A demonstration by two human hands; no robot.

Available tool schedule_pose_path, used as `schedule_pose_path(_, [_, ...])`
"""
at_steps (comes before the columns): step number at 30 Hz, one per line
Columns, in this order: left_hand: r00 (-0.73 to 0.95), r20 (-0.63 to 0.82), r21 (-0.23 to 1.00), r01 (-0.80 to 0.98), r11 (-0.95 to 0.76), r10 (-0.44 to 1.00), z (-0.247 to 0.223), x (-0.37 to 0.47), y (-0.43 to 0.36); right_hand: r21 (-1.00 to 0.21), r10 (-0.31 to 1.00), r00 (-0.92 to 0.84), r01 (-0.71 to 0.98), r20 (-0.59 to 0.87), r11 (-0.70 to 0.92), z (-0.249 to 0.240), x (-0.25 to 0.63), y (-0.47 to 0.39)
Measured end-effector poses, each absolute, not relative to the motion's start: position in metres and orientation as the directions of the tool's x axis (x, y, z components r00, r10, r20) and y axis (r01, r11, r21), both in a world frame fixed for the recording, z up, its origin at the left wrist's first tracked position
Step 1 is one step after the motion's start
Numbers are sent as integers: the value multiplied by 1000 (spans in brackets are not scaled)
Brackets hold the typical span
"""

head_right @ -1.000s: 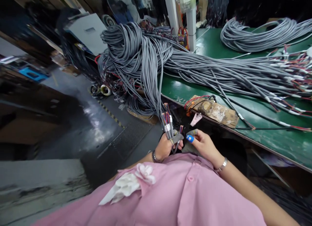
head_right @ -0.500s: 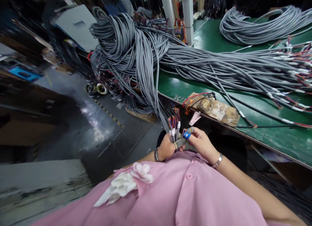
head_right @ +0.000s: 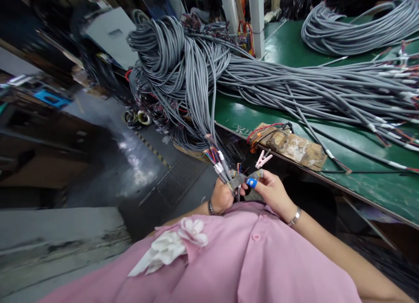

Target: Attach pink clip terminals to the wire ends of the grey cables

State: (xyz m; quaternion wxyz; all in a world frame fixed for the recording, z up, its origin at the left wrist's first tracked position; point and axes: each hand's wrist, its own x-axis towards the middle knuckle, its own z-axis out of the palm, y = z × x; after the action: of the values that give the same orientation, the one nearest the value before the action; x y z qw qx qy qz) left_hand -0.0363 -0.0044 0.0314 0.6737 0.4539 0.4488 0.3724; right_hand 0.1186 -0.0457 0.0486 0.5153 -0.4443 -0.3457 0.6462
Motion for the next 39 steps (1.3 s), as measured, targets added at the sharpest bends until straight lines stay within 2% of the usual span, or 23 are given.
schedule_pose_path(4, [334,-277,941,-94,325,901,33,-37,-4,-925,972,-132,-305,-195,-227,45,125,-48])
schedule_pose_path(9, [407,-322,929,-36,368,855,35,-37,-6,-958,979,-69,-201,-193,-203,47,130,-43])
schedule_pose_path(16, [515,-355,932,132,336,780,46,-34,-6,-899,951,-133,-312,-279,-307,51,120,-40])
schedule_pose_path(22, [466,-347,930,59,362,814,41,-36,-7,-856,947,-95,-409,-305,-317,46,120,-41])
schedule_pose_path(27, [451,-334,930,17,367,827,39,-37,-7,-790,938,-154,-508,-310,-344,46,117,-40])
schedule_pose_path(32, [574,-361,925,120,361,735,44,-38,-4,-815,940,-151,-469,-307,-342,44,115,-41])
schedule_pose_path(39, [443,-349,920,-6,392,826,35,-41,-4,-873,934,27,-366,-356,-322,34,117,-39])
